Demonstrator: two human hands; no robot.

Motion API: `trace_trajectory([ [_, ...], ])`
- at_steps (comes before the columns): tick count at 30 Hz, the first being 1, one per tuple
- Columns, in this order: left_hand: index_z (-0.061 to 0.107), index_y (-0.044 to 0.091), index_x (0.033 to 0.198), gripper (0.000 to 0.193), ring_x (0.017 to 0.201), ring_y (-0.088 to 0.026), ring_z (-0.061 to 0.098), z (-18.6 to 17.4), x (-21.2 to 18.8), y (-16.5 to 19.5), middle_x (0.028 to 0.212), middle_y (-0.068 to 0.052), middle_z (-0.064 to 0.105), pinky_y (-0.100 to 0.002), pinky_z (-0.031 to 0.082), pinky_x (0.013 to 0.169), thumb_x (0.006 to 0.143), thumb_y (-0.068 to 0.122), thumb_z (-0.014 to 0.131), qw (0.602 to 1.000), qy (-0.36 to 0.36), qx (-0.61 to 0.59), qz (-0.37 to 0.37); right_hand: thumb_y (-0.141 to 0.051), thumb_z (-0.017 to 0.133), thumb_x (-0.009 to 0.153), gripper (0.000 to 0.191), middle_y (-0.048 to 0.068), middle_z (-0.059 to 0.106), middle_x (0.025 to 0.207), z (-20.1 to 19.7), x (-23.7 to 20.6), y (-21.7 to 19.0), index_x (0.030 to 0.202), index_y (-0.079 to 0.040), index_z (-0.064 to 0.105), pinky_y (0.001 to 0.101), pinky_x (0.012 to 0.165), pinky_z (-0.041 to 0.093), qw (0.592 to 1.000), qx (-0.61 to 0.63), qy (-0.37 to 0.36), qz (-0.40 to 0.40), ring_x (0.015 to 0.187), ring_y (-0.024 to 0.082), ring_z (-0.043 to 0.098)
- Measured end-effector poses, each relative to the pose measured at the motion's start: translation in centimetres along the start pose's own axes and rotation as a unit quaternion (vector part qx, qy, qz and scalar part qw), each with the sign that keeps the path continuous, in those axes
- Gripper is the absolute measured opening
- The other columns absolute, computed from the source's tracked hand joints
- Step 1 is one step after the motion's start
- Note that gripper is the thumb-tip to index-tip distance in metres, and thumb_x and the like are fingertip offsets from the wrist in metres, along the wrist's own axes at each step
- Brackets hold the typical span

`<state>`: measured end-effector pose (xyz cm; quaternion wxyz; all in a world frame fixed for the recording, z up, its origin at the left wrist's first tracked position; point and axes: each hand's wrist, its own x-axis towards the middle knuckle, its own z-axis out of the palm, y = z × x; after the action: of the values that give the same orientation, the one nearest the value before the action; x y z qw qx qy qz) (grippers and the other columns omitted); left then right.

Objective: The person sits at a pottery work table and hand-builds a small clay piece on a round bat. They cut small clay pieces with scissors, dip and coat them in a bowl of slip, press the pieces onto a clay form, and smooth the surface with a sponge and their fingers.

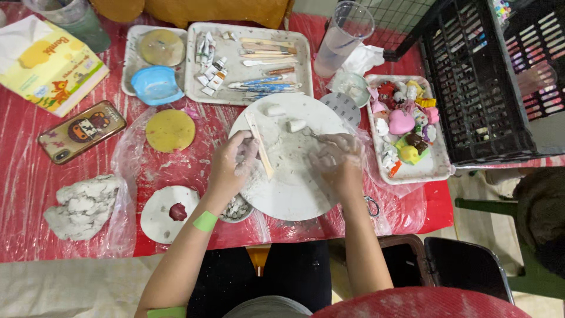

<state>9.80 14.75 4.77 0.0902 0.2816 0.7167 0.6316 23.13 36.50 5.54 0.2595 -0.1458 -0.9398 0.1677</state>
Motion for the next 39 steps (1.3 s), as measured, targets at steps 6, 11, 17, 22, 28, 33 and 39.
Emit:
trace_trajectory([
  [6,0.065,-0.002,0.110,0.015,0.079,-0.014,0.074,-0.7,-0.1,-0.6,0.089,-0.009,0.073,-0.028,0.057,0.069,0.104,0.011,0.061,1.000,0.022,-0.005,-0.010,-0.012,0.074,0.091,0.008,0.007,0.067,0.122,-0.2,-0.6,-0.5,0.095,-0.007,0.069,0.0475,0.106,0.038,0.996,0.012,-0.053,-0.071,0.116,0.031,0.058],
  [11,0.063,-0.003,0.113,0.016,0.085,-0.013,0.074,-1.1,-0.8,-1.0,0.094,-0.009,0.073,-0.028,0.059,0.074,0.105,0.011,0.061,0.999,0.017,-0.037,0.034,-0.006,0.076,0.082,0.029,0.007,0.067,0.125,0.1,-0.9,-0.4,0.110,-0.014,0.079,0.0436,0.102,0.044,0.994,0.018,-0.065,-0.081,0.117,0.030,0.057],
  [17,0.067,-0.001,0.114,0.018,0.078,-0.015,0.071,0.2,0.6,-0.8,0.091,-0.008,0.073,-0.029,0.057,0.067,0.101,0.011,0.065,1.000,-0.029,0.002,0.004,-0.010,0.087,0.075,0.028,0.003,0.073,0.098,0.1,-2.4,0.2,0.101,-0.016,0.082,0.0366,0.089,0.053,0.996,0.071,-0.025,0.055,0.103,0.024,0.059],
  [22,0.073,0.007,0.110,0.019,0.090,-0.028,0.071,2.4,3.6,-0.4,0.105,-0.009,0.070,-0.039,0.057,0.080,0.093,0.017,0.070,0.963,-0.153,0.149,0.164,0.000,0.070,0.091,0.035,0.010,0.072,0.116,0.0,-2.6,1.8,0.124,-0.009,0.076,0.0362,0.085,0.054,0.991,0.074,-0.063,0.087,0.104,0.024,0.067],
  [28,0.076,0.009,0.109,0.019,0.097,-0.032,0.068,2.8,4.9,0.0,0.109,-0.010,0.068,-0.045,0.054,0.088,0.097,0.021,0.068,0.948,-0.148,0.231,0.161,-0.017,0.088,0.079,0.021,0.004,0.077,0.098,-1.2,-2.1,-0.1,0.097,-0.011,0.078,0.0330,0.080,0.057,0.972,0.098,-0.061,0.207,0.089,0.019,0.072],
  [33,0.073,0.010,0.111,0.019,0.099,-0.026,0.069,4.7,4.7,-0.5,0.116,-0.009,0.067,-0.036,0.058,0.090,0.098,0.019,0.061,0.926,-0.279,0.238,0.092,-0.009,0.079,0.069,0.034,0.016,0.073,0.106,-2.5,-0.5,-2.2,0.100,-0.007,0.068,0.0424,0.084,0.050,0.987,-0.076,0.101,-0.099,0.100,0.031,0.064],
  [39,0.069,0.008,0.120,0.029,0.123,-0.031,0.063,8.1,5.8,-1.0,0.126,-0.010,0.067,-0.051,0.045,0.114,0.108,0.034,0.066,0.889,-0.247,0.303,0.238,-0.005,0.072,0.094,0.023,0.012,0.074,0.101,-2.8,-0.7,-0.3,0.116,-0.006,0.066,0.0386,0.079,0.055,0.998,0.054,-0.009,-0.028,0.092,0.029,0.072],
])
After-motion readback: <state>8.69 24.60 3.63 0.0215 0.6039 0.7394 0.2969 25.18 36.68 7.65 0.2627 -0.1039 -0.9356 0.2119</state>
